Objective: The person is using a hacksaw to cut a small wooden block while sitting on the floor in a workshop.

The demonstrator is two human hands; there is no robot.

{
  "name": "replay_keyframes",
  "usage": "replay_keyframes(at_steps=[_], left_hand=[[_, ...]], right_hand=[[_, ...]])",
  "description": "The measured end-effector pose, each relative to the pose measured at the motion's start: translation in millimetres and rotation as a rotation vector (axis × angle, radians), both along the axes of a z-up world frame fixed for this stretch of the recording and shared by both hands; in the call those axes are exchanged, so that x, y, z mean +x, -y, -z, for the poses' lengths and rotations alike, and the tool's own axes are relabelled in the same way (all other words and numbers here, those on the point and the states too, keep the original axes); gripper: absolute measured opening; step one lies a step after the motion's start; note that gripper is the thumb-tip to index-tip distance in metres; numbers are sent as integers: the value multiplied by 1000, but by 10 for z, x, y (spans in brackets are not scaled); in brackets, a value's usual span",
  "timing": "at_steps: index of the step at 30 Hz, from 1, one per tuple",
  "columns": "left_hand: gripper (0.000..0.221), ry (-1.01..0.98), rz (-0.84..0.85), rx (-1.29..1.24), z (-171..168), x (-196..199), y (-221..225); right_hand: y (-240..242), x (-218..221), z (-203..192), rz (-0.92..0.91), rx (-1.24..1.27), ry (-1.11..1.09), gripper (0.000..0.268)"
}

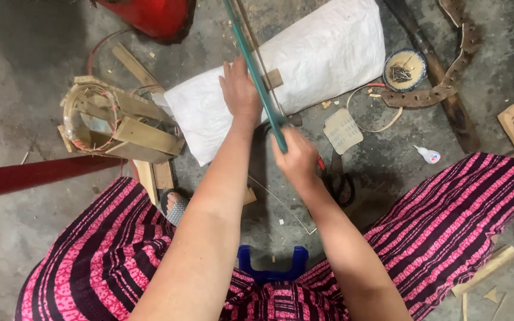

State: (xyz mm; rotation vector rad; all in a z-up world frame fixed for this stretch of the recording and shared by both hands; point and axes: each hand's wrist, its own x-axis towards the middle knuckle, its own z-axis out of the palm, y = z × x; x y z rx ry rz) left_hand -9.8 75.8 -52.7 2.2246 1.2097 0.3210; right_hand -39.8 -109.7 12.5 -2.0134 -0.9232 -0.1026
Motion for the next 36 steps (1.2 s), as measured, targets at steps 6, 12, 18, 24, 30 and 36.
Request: replay_keyframes(at_steps=[6,12,18,24,30,36], left_hand=[[58,27,-18,-3,101,-4,4],[51,-226,34,8,-60,-67,15],[61,-61,6,22,39,-48,45],[62,60,-27,65,171,-64,12],[56,97,-21,66,114,-23,15],[57,79,-19,73,136,-18,26]], right_hand=[[194,-117,-37,-22,2,-21,9],[451,-255,376,-6,-57,111,16],[-77,83,83,18,10,-41,13],[489,-317,-33,-28,-20,-187,11],[11,21,-30,-22,-8,-87,10],[81,-67,-70,1,-13,-81,9]])
